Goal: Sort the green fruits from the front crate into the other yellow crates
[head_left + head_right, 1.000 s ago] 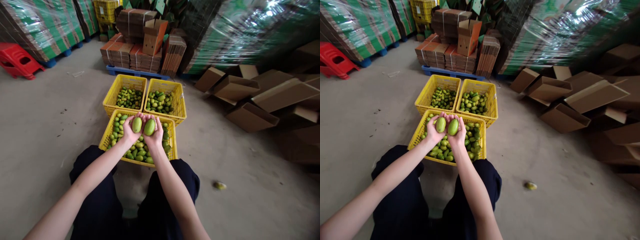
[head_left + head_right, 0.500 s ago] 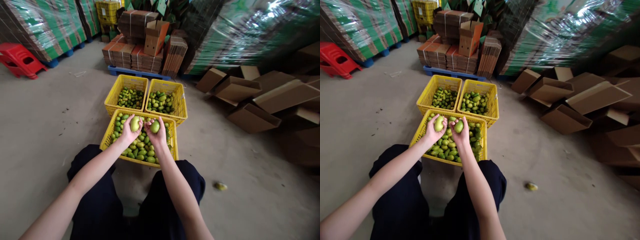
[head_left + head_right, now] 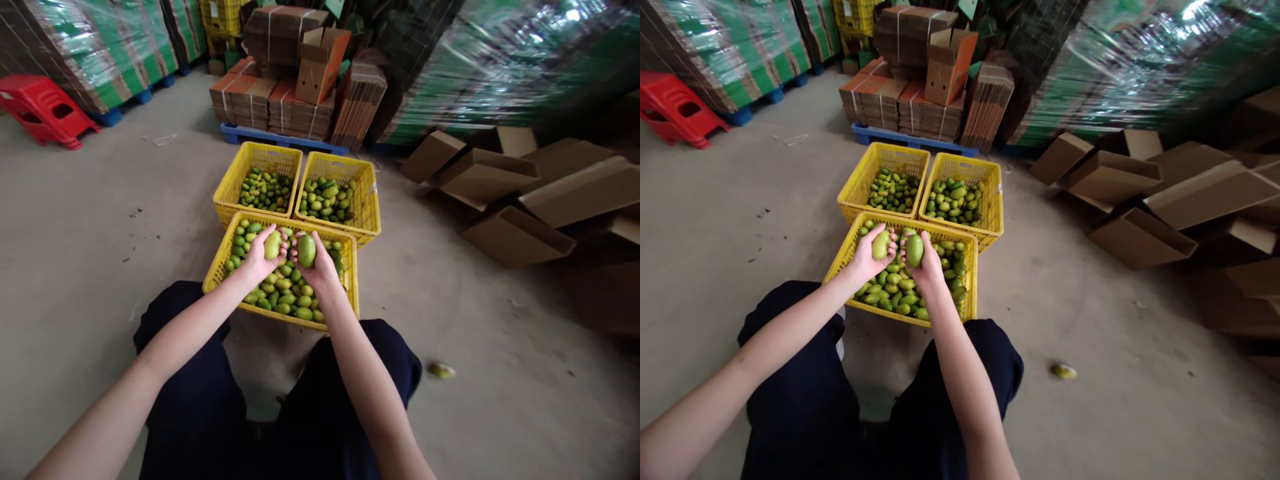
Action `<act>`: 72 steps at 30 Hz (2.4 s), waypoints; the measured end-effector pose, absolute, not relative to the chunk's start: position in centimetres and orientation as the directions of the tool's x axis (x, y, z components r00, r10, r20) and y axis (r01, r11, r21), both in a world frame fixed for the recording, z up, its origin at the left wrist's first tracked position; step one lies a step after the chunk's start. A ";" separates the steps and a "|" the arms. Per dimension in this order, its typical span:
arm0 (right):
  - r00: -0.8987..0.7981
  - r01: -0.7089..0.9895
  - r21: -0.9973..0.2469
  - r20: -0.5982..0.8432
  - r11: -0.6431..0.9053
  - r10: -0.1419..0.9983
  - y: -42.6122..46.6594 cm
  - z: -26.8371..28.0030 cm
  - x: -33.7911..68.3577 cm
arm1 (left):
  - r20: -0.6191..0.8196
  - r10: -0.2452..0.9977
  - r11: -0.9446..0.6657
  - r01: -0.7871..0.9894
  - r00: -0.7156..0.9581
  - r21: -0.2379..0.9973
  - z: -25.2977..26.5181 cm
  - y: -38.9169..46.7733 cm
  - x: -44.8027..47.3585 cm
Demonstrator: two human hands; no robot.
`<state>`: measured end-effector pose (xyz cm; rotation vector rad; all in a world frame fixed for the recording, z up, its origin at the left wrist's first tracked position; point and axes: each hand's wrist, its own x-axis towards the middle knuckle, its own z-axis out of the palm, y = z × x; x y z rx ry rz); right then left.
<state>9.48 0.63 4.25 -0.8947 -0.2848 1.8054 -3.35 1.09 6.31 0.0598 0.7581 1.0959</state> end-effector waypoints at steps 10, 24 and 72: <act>-0.118 -0.699 -0.649 -0.310 -0.301 0.943 -0.1 5.0 9.7 | -0.459 0.840 0.503 -0.736 0.290 0.454 6.3 1.1 -3.1; -0.241 -0.728 -0.532 -0.392 -0.433 0.888 0.0 4.8 9.7 | -0.509 0.818 0.518 -0.729 0.269 0.448 6.2 0.9 -3.5; -0.103 -0.432 -0.879 -0.175 -0.203 0.979 -0.3 5.4 11.7 | -0.235 0.914 0.356 -0.374 0.331 0.856 6.3 1.5 -5.6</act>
